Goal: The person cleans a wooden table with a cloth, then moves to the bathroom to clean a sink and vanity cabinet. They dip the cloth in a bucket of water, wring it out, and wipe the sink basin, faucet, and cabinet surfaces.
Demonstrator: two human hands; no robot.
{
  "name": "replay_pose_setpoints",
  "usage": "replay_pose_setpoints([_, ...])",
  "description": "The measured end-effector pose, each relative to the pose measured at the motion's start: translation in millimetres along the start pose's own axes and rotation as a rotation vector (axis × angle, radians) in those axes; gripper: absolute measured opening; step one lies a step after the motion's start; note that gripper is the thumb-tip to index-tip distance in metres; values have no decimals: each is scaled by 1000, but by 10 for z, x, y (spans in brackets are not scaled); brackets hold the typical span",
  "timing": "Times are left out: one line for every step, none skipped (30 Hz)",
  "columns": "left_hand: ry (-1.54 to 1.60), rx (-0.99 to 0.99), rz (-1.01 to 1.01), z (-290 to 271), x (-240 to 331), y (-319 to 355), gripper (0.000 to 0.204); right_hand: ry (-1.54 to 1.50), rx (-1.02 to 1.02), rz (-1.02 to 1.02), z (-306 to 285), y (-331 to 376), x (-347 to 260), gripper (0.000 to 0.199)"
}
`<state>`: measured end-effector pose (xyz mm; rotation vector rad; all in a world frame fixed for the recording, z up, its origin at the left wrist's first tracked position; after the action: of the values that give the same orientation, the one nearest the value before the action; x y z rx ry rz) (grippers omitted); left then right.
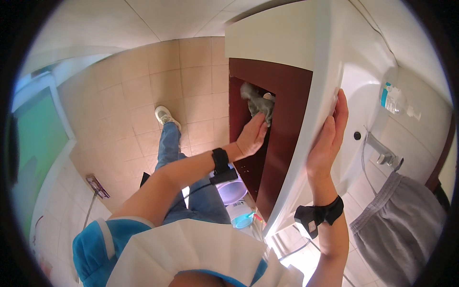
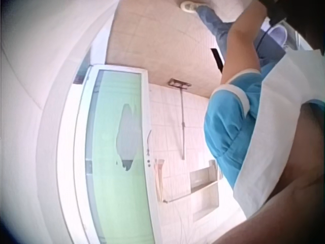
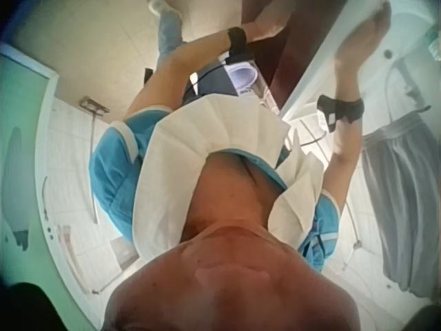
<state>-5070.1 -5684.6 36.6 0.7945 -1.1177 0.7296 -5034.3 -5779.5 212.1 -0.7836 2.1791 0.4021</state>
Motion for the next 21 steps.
replay_pose_setpoints([-7, -21, -40, -19, -122, -21, 13, 14, -4, -2, 4, -11, -1, 47])
replay_pose_setpoints([-13, -48, -81, -31, -278, -22, 14, 30, -3, -1, 1, -13, -7, 47])
replay_pose_setpoints([-114, 7, 51, -77, -393, -34, 15, 26, -2, 9, 7, -4, -33, 47])
replay_pose_setpoints([-219, 64, 183, -144, -535, -63, 16, 18, -2, 18, 43, 1, -60, 48])
replay_pose_setpoints([-232, -43, 108, -209, -668, -118, 19, 15, 10, 29, 43, 14, -80, 48])
replay_pose_setpoints([-294, -41, 146, -257, -760, -200, 22, 9, 23, 35, 31, 17, -86, 48])
replay_pose_setpoints([-367, -31, 181, -327, -839, -295, 25, -6, 27, 41, 37, 17, -71, 49])
replay_pose_setpoints([-436, -22, 217, -366, -934, -385, 28, -18, 32, 47, 37, 22, -69, 49])
replay_pose_setpoints([-630, -115, 296, -354, -1031, -473, 30, 14, 49, 17, 30, 27, -66, 51])
replay_pose_setpoints([-829, -199, 371, -366, -1174, -561, 32, 60, 31, -18, 53, 26, -74, 51])
replay_pose_setpoints([-1012, -290, 455, -341, -1314, -655, 34, 118, 26, -56, 57, 36, -114, 52])
replay_pose_setpoints([-1068, -334, 509, -362, -1492, -750, 34, 166, 12, -99, 52, 35, -150, 51])
replay_pose_setpoints([-1133, -372, 557, -429, -1671, -826, 35, 203, -9, -145, 59, 21, -171, 50])
replay_pose_setpoints([-1198, -409, 604, -485, -1831, -837, 35, 238, -29, -192, 78, 9, -193, 50])
replay_pose_setpoints([-1217, -428, 652, -473, -1862, -808, 31, 298, -36, -248, 60, 11, -192, 49])
replay_pose_setpoints([-1192, -406, 683, -448, -1878, -816, 30, 310, -60, -297, 27, 17, -148, 47])
replay_pose_setpoints([-1170, -382, 712, -434, -1892, -829, 30, 322, -86, -352, 1, 6, -107, 45])
replay_pose_setpoints([-1157, -354, 731, -484, -1913, -786, 29, 321, -118, -411, -2, 8, -82, 43])
replay_pose_setpoints([-1130, -375, 718, -488, -1946, -715, 29, 419, -167, -526, -27, -2, -71, 42])
replay_pose_setpoints([-1105, -392, 704, -474, -1968, -598, 30, 408, -176, -531, -27, -9, -52, 40])
replay_pose_setpoints([-1067, -414, 701, -407, -2005, -479, 30, 417, -172, -526, -65, -6, -34, 39])
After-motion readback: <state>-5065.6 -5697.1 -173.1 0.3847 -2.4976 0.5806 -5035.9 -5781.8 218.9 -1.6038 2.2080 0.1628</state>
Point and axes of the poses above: each hand's wrist, its own y-axis away from the middle knuckle, its own z-axis out of the palm, x = y × z, the point moved 3 cm from there along -y, towards the middle knuckle, and after that the axes turned 8 degrees about x, right-handed, at the moved point
